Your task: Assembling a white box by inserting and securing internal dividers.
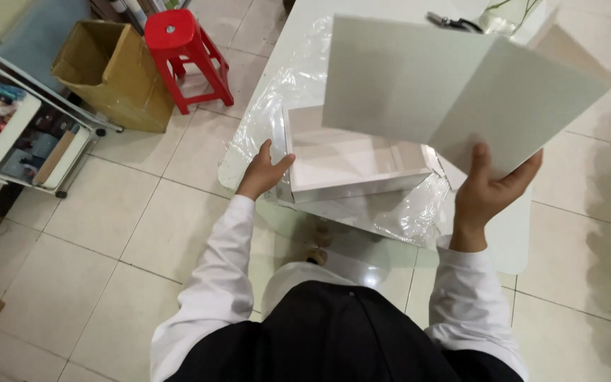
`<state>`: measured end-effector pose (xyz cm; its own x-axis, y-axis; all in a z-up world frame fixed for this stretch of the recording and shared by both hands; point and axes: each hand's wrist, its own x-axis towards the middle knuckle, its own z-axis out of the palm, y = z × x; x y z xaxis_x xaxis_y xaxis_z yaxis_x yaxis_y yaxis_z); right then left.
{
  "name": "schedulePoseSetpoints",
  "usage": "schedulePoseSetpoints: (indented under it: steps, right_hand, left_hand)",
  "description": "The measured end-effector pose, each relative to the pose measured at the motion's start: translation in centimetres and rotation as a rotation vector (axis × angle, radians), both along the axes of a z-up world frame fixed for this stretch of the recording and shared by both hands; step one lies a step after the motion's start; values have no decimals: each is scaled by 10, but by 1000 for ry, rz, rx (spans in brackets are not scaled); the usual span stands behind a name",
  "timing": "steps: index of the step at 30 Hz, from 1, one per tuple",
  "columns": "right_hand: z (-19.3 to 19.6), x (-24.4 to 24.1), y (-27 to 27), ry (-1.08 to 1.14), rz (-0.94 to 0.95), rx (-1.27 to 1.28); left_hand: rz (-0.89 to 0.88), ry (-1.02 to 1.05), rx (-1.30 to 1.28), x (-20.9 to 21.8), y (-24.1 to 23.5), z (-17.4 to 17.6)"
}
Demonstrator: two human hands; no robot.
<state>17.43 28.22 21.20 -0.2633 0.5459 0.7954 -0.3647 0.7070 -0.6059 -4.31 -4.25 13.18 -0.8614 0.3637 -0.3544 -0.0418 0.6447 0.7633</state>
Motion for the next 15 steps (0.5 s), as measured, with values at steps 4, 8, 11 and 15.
schedulePoseSetpoints:
  steps: [4, 8, 11, 15]
  right_hand:
    - [20, 6, 3, -61, 22, -14]
    - [34, 3, -12, -318, -22, 107]
    - [44, -7, -32, -521, -58, 147]
    - [53, -23, -58, -897, -62, 140]
  left_hand:
    - [43, -105, 203, 12, 13, 17]
    - [-11, -26, 99, 20, 14, 34]
    - [-73, 99, -54, 26, 15, 41]
    - [-157, 844, -57, 62, 42, 53]
